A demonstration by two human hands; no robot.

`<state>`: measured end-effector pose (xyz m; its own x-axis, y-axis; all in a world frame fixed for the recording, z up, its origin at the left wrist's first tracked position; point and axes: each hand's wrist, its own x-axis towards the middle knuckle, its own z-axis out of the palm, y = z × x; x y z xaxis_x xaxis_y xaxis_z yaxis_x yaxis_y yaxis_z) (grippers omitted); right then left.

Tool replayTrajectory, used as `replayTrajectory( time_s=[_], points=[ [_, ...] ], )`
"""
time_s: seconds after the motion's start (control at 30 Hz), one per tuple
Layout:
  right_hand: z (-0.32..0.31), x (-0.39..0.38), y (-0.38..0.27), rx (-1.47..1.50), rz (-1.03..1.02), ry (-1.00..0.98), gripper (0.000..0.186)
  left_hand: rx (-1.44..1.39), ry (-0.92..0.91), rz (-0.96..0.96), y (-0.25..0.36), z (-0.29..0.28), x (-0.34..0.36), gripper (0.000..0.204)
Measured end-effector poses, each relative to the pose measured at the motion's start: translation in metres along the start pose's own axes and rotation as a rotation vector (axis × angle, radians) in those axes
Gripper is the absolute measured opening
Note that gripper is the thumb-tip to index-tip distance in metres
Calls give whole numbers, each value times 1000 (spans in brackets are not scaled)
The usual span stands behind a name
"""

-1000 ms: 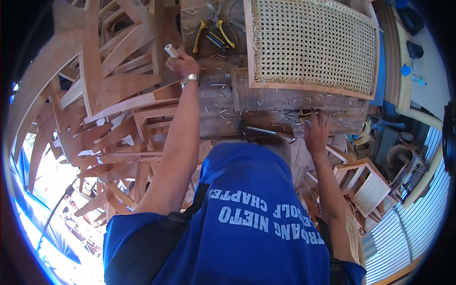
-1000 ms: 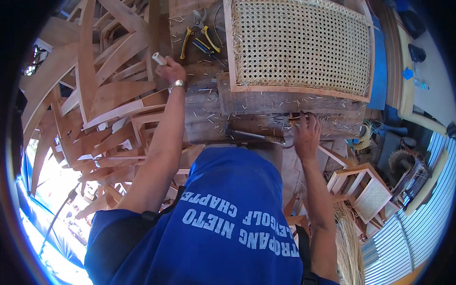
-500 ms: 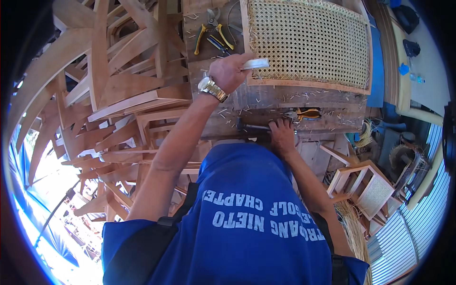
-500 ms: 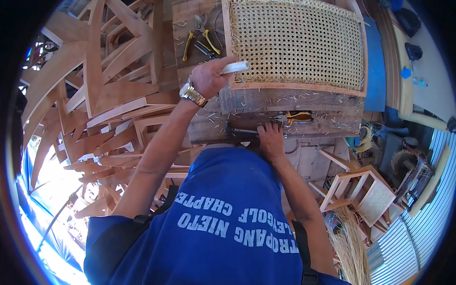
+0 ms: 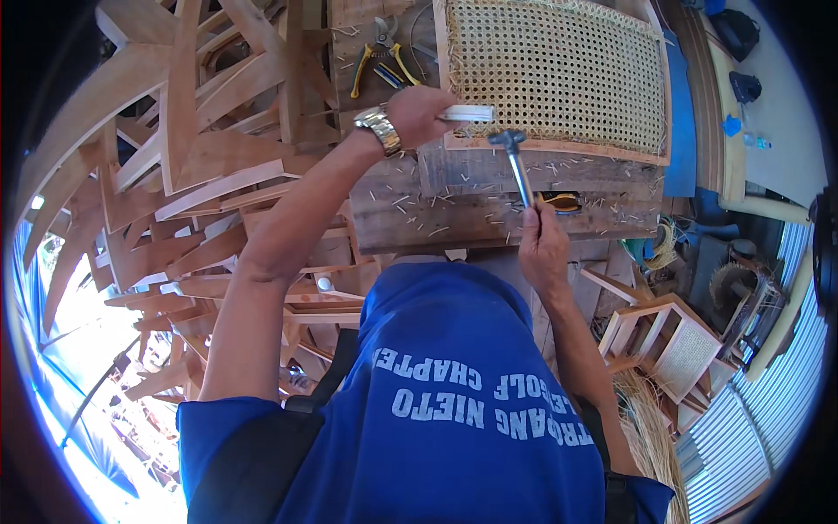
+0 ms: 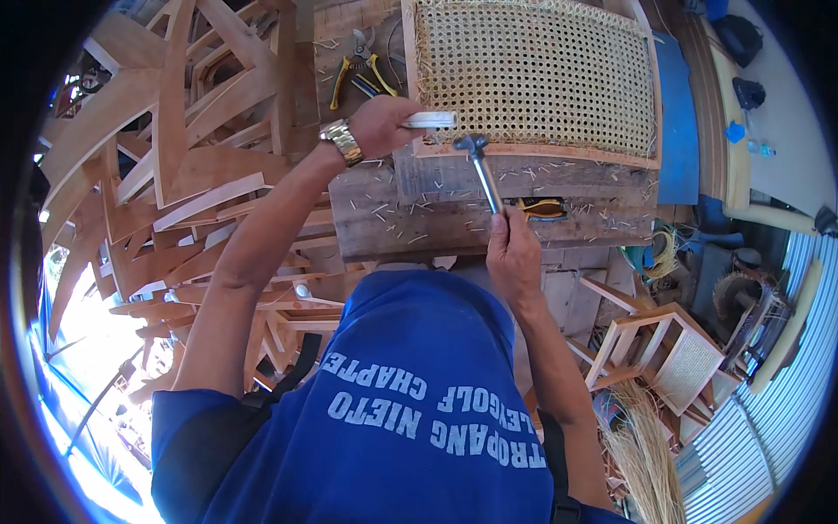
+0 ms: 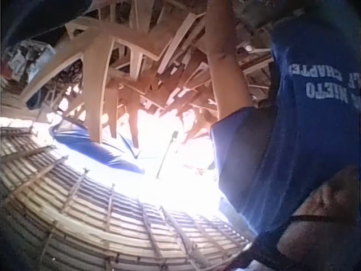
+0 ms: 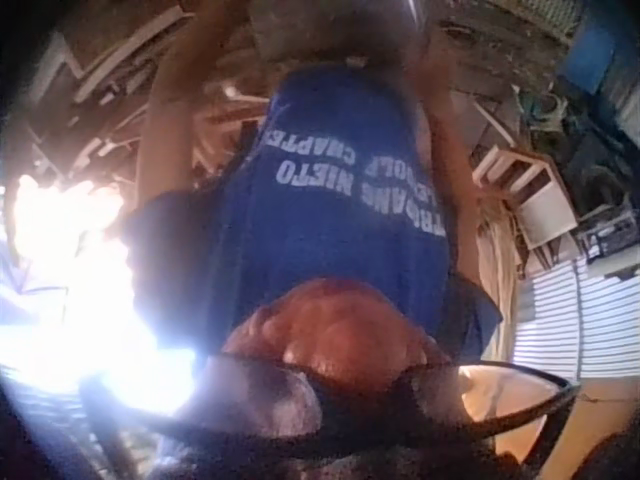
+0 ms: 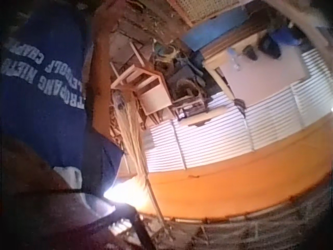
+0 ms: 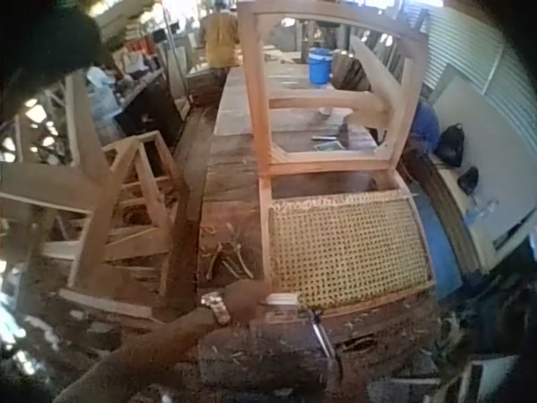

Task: Attaching cane webbing to a wooden chair seat frame using a hammer and a pneumatic staple gun.

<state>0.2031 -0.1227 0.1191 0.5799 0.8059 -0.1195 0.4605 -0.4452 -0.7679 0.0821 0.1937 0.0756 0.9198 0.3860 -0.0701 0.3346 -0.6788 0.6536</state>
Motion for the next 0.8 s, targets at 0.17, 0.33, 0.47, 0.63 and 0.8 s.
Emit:
replayTrajectory(
  time_s=[0.17, 0.33, 0.47, 0.63, 0.8],
  points=[
    [-3, 23, 2, -120, -117, 18, 18, -478, 304, -377, 0, 8, -37, 43],
    [-11, 29, -8, -18, -93, -62, 18, 27, 667, -729, -31, 34, -76, 35],
    [3, 33, -12, -50, -80, -48, 23, 190, 867, -777, -65, 63, -92, 33],
    [16, 47, -7, -240, -23, -223, 28, 219, 871, -911, -101, 72, -85, 44],
    [17, 43, -12, -106, -67, -142, 33, 239, 820, -1012, -115, 75, -79, 48]
  ],
)
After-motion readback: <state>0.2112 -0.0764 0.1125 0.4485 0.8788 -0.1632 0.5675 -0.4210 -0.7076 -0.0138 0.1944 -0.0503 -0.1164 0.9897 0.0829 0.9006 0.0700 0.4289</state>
